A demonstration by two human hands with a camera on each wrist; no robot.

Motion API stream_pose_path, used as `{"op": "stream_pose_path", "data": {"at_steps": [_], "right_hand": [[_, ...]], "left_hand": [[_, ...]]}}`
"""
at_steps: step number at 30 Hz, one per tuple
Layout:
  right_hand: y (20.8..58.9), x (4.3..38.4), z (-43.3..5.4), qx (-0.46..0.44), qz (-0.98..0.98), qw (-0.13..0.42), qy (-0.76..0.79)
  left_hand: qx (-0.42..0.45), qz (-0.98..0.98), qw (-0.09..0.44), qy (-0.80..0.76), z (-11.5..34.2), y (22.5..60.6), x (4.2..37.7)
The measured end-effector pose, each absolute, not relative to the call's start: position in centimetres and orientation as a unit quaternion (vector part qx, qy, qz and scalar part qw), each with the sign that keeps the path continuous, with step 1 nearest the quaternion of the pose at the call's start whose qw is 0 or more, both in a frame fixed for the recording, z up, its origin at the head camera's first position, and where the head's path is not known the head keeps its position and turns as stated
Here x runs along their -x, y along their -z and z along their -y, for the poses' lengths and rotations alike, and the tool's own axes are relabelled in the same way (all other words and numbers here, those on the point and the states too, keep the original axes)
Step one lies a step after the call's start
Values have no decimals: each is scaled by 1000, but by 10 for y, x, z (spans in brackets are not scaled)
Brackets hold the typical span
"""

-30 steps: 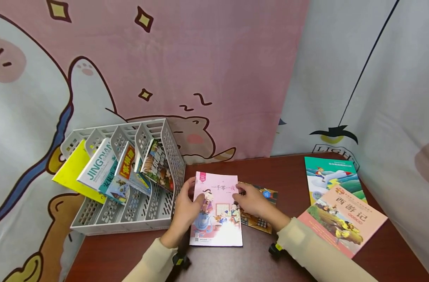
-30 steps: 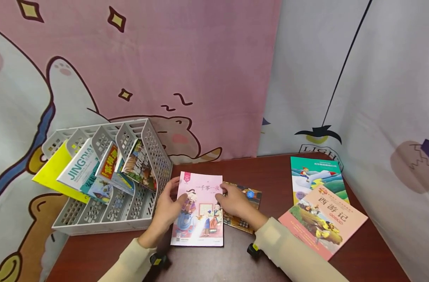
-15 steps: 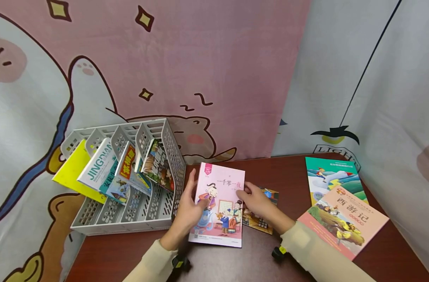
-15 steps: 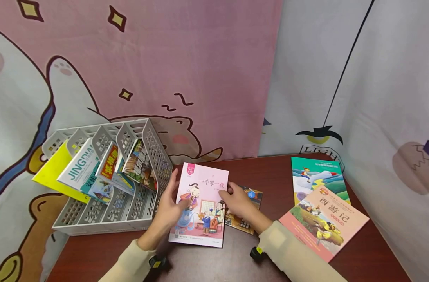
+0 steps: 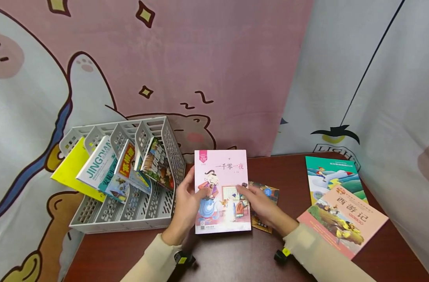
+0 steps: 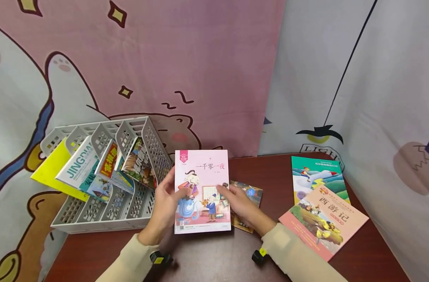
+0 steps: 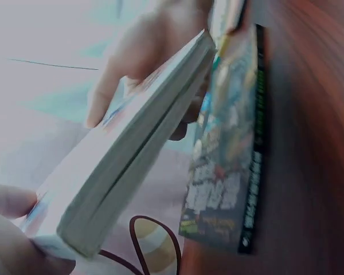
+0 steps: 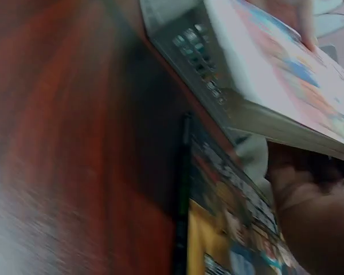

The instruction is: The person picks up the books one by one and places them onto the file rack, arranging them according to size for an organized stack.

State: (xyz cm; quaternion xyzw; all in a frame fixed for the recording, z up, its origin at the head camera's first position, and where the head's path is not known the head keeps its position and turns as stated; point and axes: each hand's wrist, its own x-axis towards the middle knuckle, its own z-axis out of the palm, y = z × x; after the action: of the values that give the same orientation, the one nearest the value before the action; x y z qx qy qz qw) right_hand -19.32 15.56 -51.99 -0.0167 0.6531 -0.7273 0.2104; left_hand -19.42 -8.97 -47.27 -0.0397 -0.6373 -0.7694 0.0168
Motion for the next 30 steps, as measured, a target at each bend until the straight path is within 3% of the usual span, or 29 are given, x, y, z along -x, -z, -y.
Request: {"op": "stream_pose_path", "data": {"at_steps": [3, 10, 25, 30], "right_hand": [[523, 187, -149, 40, -640, 199, 741], [520, 181, -140, 77, -670, 71, 735], [503, 186, -150, 78, -670, 0, 739], [499, 188, -153, 74, -667, -1, 742]], "left_hand": [[12, 621, 29, 783, 86, 469, 199], [15, 629, 32, 776, 83, 470, 204], [34, 673, -42, 738, 75, 476, 197], [37, 674, -73, 734, 68, 479, 192]]}}
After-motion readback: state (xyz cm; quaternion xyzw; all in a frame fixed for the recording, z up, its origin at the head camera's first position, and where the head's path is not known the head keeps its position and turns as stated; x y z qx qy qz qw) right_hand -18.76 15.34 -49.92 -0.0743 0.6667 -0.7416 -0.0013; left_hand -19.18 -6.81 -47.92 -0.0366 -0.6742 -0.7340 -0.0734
